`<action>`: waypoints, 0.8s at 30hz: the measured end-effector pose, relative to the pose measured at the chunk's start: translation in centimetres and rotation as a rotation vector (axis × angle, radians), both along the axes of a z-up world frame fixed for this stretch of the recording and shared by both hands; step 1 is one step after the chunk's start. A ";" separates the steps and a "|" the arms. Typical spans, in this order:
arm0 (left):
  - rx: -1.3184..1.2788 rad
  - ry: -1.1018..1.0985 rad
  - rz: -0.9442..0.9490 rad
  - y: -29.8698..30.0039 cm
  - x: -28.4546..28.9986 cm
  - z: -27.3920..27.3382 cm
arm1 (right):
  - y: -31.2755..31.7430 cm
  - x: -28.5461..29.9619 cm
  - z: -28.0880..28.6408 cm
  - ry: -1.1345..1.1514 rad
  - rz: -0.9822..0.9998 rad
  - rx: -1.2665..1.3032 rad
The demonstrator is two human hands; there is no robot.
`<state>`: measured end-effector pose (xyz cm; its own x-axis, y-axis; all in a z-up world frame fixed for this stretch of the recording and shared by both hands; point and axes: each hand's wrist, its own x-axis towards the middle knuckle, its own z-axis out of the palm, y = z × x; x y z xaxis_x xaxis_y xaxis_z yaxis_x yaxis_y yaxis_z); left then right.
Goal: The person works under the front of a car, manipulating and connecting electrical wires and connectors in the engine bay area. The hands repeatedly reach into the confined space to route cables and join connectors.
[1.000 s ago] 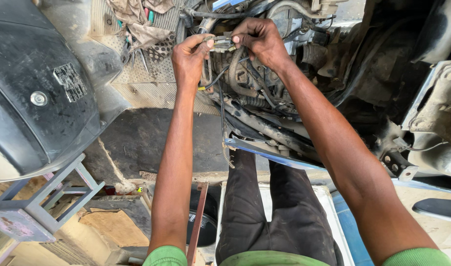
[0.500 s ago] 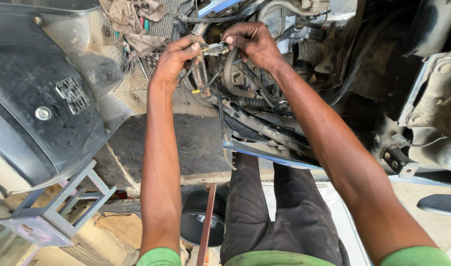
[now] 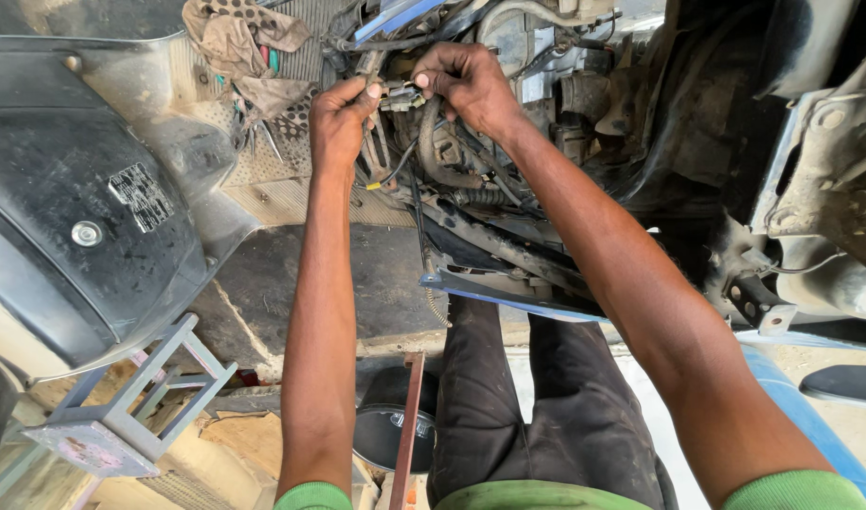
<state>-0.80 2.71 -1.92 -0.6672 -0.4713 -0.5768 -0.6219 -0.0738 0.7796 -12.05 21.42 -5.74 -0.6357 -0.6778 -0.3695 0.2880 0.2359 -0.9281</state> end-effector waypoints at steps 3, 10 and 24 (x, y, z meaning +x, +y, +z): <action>-0.024 0.058 -0.007 0.0 0.1 -0.2 | -0.3 0.1 0.1 0.026 0.003 -0.024; -0.206 0.087 -0.025 1.0 0.8 -0.3 | -0.9 0.3 1.1 0.176 0.014 0.213; -0.668 -0.029 -0.488 1.1 -0.6 3.0 | -0.8 0.1 2.2 0.130 0.036 0.174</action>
<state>-1.36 3.80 1.05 -0.8747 -0.3824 -0.2979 -0.4847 0.6831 0.5463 -11.91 20.58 -3.56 -0.6624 -0.6340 -0.3992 0.1570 0.4035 -0.9014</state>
